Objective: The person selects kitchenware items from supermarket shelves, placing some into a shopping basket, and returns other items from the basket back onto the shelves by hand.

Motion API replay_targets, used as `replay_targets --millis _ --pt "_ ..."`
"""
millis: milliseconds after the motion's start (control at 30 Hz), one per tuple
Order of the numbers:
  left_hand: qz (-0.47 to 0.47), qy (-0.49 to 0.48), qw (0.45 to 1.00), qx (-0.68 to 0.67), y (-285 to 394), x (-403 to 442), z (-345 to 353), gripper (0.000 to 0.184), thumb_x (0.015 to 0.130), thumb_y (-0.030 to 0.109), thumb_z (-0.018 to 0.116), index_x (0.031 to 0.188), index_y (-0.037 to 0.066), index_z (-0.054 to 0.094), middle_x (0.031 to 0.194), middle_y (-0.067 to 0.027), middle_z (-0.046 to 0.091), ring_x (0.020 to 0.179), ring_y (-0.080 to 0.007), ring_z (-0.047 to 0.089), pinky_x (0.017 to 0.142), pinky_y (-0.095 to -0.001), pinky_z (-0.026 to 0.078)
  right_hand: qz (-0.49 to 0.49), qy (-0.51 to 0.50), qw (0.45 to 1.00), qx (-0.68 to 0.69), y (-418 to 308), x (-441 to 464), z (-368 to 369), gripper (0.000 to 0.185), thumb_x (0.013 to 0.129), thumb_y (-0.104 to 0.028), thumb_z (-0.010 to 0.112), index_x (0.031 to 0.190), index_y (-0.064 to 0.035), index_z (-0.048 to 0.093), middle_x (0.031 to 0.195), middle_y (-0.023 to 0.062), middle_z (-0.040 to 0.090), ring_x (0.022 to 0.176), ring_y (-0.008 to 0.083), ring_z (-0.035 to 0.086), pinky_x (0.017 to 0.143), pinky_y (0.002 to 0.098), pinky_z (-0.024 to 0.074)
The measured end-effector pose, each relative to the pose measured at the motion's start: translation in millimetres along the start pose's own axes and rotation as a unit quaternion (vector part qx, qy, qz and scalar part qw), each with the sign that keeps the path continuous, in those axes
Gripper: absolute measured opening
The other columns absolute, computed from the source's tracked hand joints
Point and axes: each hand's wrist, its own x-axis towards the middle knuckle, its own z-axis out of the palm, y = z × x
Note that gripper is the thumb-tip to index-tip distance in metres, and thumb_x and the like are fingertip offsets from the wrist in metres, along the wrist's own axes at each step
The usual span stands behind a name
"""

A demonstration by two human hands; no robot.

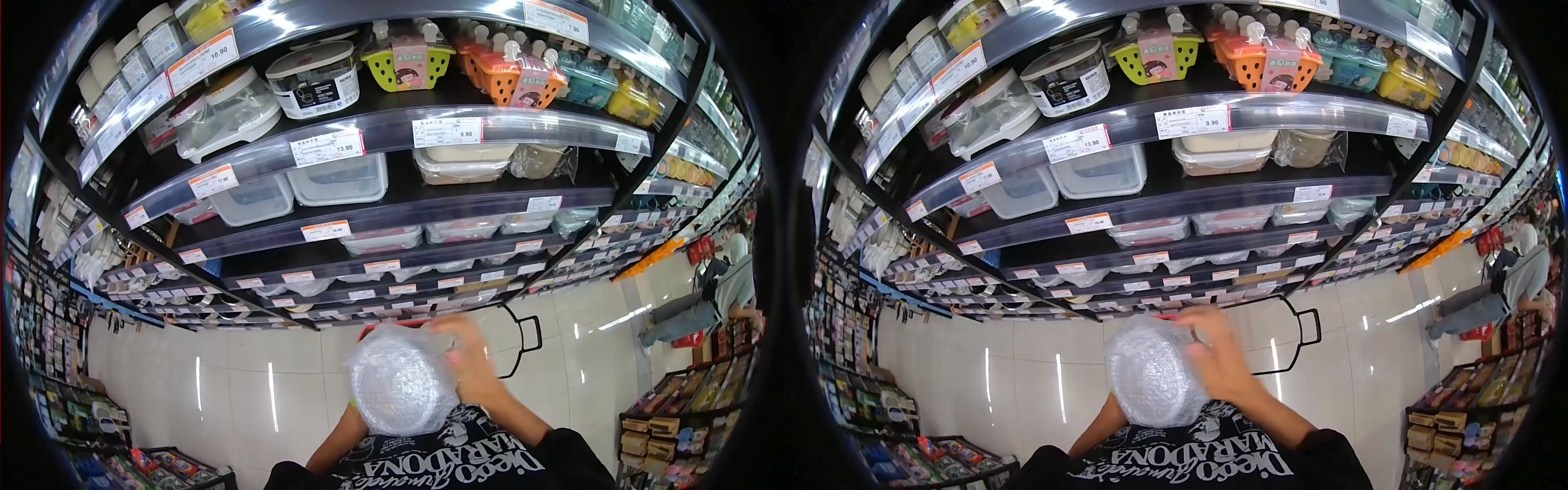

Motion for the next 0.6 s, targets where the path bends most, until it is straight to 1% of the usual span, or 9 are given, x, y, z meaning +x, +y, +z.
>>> replay_targets --millis 33,67,133,233,333,433,533,567,600 --pt "0.041 0.047 0.996 0.067 -5.3 -0.5 -6.8 0.045 0.096 0.024 0.055 0.136 0.007 0.043 0.128 -0.0108 0.053 0.115 -0.021 0.054 0.098 -0.0363 0.048 0.015 -0.044 0.999 0.008 8.8 2.8 16.0 0.03 0.096 -0.023 0.044 0.109 0.0019 0.054 0.114 0.0182 0.055 0.11 0.0298 0.052 0.099 0.0394 0.037" --pt "0.051 0.053 0.992 0.103 2.8 -3.4 7.4 0.043 0.095 0.023 0.056 0.133 0.007 0.045 0.125 -0.0106 0.054 0.113 -0.0202 0.055 0.096 -0.0354 0.049 0.032 -0.088 0.995 0.016 14.5 2.6 24.7 0.029 0.096 -0.022 0.044 0.11 0.0015 0.054 0.115 0.0184 0.055 0.111 0.0308 0.052 0.099 0.0397 0.0368" --pt "0.08 0.063 0.98 0.173 21.0 -4.5 33.8 0.04 0.094 0.022 0.058 0.129 0.005 0.048 0.12 -0.0101 0.056 0.109 -0.0186 0.056 0.092 -0.0337 0.051 0.006 -0.1 0.995 -0.012 22.2 6.0 22.3 0.028 0.095 -0.02 0.044 0.111 0.0011 0.054 0.117 0.0185 0.054 0.113 0.0318 0.051 0.101 0.0397 0.0357" --pt "-0.018 0.079 0.995 0.05 9.5 -4.0 6.0 0.036 0.094 0.02 0.059 0.125 0.005 0.05 0.116 -0.0096 0.057 0.105 -0.0187 0.058 0.09 -0.0335 0.052 0.011 -0.099 0.995 -0.01 21.6 3.0 22.7 0.027 0.095 -0.018 0.044 0.111 0.0009 0.054 0.118 0.0188 0.054 0.113 0.0326 0.051 0.101 0.0394 0.0354" --pt "-0.036 0.069 0.996 -0.032 5.5 -4.5 6.9 0.037 0.094 0.021 0.059 0.126 0.006 0.05 0.115 -0.0098 0.058 0.104 -0.0181 0.059 0.088 -0.0328 0.053 0.025 -0.091 0.996 0.003 21.7 2.7 21.9 0.027 0.095 -0.017 0.044 0.111 0.001 0.055 0.118 0.0188 0.054 0.113 0.0319 0.051 0.101 0.0388 0.0357" --pt "0.016 0.064 0.997 0.046 8.3 -3.0 8.1 0.037 0.095 0.025 0.057 0.127 0.006 0.05 0.116 -0.011 0.058 0.105 -0.019 0.059 0.09 -0.0331 0.053 0.055 -0.07 0.996 0.015 28.5 -2.0 23.6 0.027 0.096 -0.018 0.043 0.112 0.0008 0.054 0.118 0.0178 0.054 0.114 0.0295 0.05 0.101 0.0381 0.0358" --pt "0.016 0.087 0.991 -0.096 14.0 0.5 17.0 0.037 0.097 0.026 0.054 0.127 0.006 0.05 0.12 -0.0124 0.057 0.107 -0.0203 0.059 0.091 -0.0345 0.053 0.094 -0.035 0.995 0.028 28.7 -4.9 24.2 0.03 0.097 -0.02 0.043 0.118 -0.0001 0.051 0.122 0.0162 0.053 0.115 0.0265 0.049 0.102 0.0373 0.0352" --pt "0.016 0.08 0.993 -0.081 11.6 5.3 9.0 0.037 0.097 0.028 0.052 0.127 0.006 0.05 0.121 -0.0129 0.057 0.108 -0.021 0.059 0.092 -0.0353 0.053 0.107 -0.023 0.993 0.032 28.1 -5.2 23.9 0.032 0.098 -0.021 0.043 0.12 -0.0004 0.05 0.124 0.0156 0.052 0.116 0.0255 0.049 0.102 0.037 0.0348" --pt "0.017 0.073 0.995 -0.066 8.2 13.3 -3.0 0.038 0.098 0.029 0.051 0.128 0.006 0.05 0.122 -0.0134 0.057 0.109 -0.0217 0.059 0.093 -0.0361 0.052 0.129 -0.025 0.99 0.042 28.9 -7.1 23.8 0.037 0.098 -0.027 0.043 0.124 -0.0006 0.048 0.126 0.0154 0.051 0.119 0.0248 0.047 0.104 0.0367 0.0329"
